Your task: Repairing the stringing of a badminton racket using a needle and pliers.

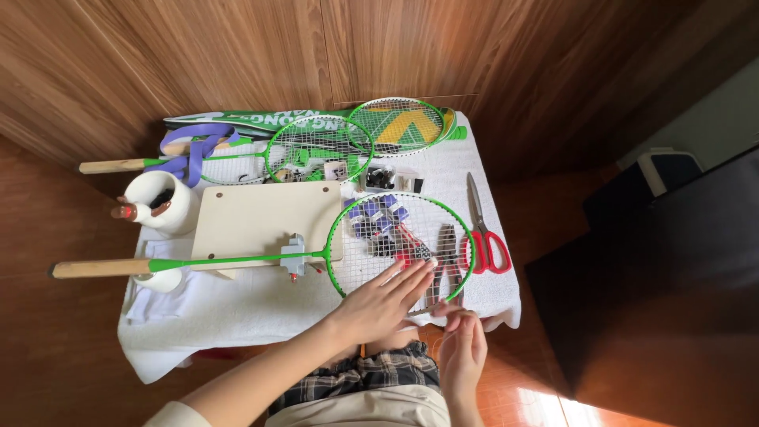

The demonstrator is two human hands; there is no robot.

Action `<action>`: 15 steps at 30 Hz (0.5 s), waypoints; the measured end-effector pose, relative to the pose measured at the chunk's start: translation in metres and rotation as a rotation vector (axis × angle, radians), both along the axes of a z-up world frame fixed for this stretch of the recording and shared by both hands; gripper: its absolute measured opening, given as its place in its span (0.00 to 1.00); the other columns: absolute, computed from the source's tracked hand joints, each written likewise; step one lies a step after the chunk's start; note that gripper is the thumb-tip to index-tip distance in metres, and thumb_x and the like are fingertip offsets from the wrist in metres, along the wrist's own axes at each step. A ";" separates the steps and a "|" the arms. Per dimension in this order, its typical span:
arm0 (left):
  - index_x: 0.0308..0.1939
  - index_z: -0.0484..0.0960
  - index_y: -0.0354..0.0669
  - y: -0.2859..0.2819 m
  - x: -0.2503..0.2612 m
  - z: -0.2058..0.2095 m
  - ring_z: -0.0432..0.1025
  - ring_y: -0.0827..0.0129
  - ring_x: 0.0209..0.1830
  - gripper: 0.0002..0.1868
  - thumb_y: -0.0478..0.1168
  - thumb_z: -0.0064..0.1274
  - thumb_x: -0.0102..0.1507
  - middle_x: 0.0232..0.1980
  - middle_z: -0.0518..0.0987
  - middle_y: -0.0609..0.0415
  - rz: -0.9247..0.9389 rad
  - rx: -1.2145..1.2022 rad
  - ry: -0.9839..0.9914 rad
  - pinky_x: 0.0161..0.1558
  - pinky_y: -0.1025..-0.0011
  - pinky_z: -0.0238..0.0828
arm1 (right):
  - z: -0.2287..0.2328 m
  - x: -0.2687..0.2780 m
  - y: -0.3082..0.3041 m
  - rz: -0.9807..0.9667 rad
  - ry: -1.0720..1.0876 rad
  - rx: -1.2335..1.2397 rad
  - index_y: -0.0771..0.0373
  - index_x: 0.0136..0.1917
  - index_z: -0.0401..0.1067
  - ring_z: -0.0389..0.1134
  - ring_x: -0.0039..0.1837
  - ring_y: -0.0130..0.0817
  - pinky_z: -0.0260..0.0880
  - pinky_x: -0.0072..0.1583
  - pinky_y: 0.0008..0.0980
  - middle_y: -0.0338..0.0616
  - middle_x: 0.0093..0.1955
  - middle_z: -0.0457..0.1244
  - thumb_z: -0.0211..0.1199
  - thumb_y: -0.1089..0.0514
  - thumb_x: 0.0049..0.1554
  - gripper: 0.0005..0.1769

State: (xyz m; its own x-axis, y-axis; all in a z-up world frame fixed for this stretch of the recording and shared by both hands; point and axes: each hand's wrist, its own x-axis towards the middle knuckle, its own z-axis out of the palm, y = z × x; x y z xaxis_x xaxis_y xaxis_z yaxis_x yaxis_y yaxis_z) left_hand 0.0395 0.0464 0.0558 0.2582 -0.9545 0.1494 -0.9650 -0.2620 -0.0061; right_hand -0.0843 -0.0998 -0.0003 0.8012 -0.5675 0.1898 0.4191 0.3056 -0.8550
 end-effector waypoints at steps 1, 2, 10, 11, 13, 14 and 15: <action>0.75 0.54 0.26 0.001 0.000 -0.002 0.43 0.57 0.83 0.48 0.61 0.44 0.65 0.82 0.48 0.38 0.000 0.003 -0.001 0.78 0.55 0.33 | -0.011 -0.001 0.005 0.000 -0.001 0.003 0.64 0.42 0.62 0.64 0.54 0.33 0.58 0.70 0.42 0.47 0.48 0.64 0.45 0.51 0.70 0.19; 0.76 0.55 0.28 0.002 0.000 -0.005 0.44 0.59 0.83 0.43 0.55 0.44 0.66 0.82 0.49 0.41 0.023 -0.016 -0.091 0.79 0.54 0.34 | -0.022 -0.001 0.010 0.001 -0.065 0.142 0.63 0.43 0.62 0.62 0.51 0.32 0.58 0.69 0.42 0.44 0.45 0.61 0.46 0.52 0.71 0.18; 0.77 0.56 0.33 -0.002 0.000 -0.017 0.44 0.62 0.84 0.32 0.39 0.40 0.69 0.83 0.51 0.47 0.057 -0.055 -0.196 0.80 0.50 0.34 | -0.027 -0.005 0.026 -0.072 -0.054 0.442 0.59 0.40 0.58 0.54 0.43 0.30 0.57 0.67 0.38 0.37 0.39 0.55 0.48 0.50 0.72 0.20; 0.77 0.55 0.35 -0.002 -0.001 -0.017 0.44 0.63 0.84 0.33 0.39 0.39 0.68 0.84 0.50 0.48 0.068 -0.046 -0.181 0.80 0.50 0.34 | -0.035 -0.005 0.024 -0.065 -0.041 0.356 0.59 0.40 0.58 0.54 0.43 0.30 0.58 0.67 0.38 0.37 0.39 0.55 0.48 0.50 0.72 0.19; 0.78 0.54 0.36 -0.002 -0.003 -0.020 0.43 0.64 0.84 0.33 0.39 0.39 0.68 0.84 0.49 0.49 0.079 -0.036 -0.168 0.80 0.50 0.34 | -0.045 -0.010 0.018 -0.059 -0.028 0.270 0.59 0.40 0.58 0.54 0.43 0.29 0.59 0.67 0.37 0.37 0.40 0.55 0.48 0.51 0.73 0.19; 0.78 0.53 0.38 -0.001 -0.005 -0.023 0.42 0.66 0.84 0.34 0.39 0.40 0.68 0.84 0.48 0.51 0.110 -0.029 -0.185 0.80 0.51 0.34 | -0.048 -0.014 0.014 -0.051 0.054 0.190 0.61 0.41 0.59 0.54 0.43 0.29 0.58 0.62 0.36 0.38 0.41 0.56 0.47 0.52 0.73 0.18; 0.79 0.52 0.40 -0.002 -0.004 -0.024 0.41 0.68 0.84 0.35 0.40 0.41 0.68 0.84 0.47 0.53 0.139 -0.025 -0.206 0.80 0.52 0.34 | -0.049 -0.016 0.008 -0.045 0.132 0.108 0.62 0.43 0.60 0.53 0.44 0.28 0.56 0.58 0.34 0.38 0.43 0.58 0.45 0.53 0.73 0.18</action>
State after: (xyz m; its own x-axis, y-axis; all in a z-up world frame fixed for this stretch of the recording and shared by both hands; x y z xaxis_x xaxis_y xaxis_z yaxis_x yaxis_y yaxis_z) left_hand 0.0354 0.0440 0.0319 0.3484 -0.9073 0.2355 -0.8989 -0.3947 -0.1906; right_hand -0.1004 -0.0914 -0.0497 0.7882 -0.6151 0.0203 0.3204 0.3820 -0.8668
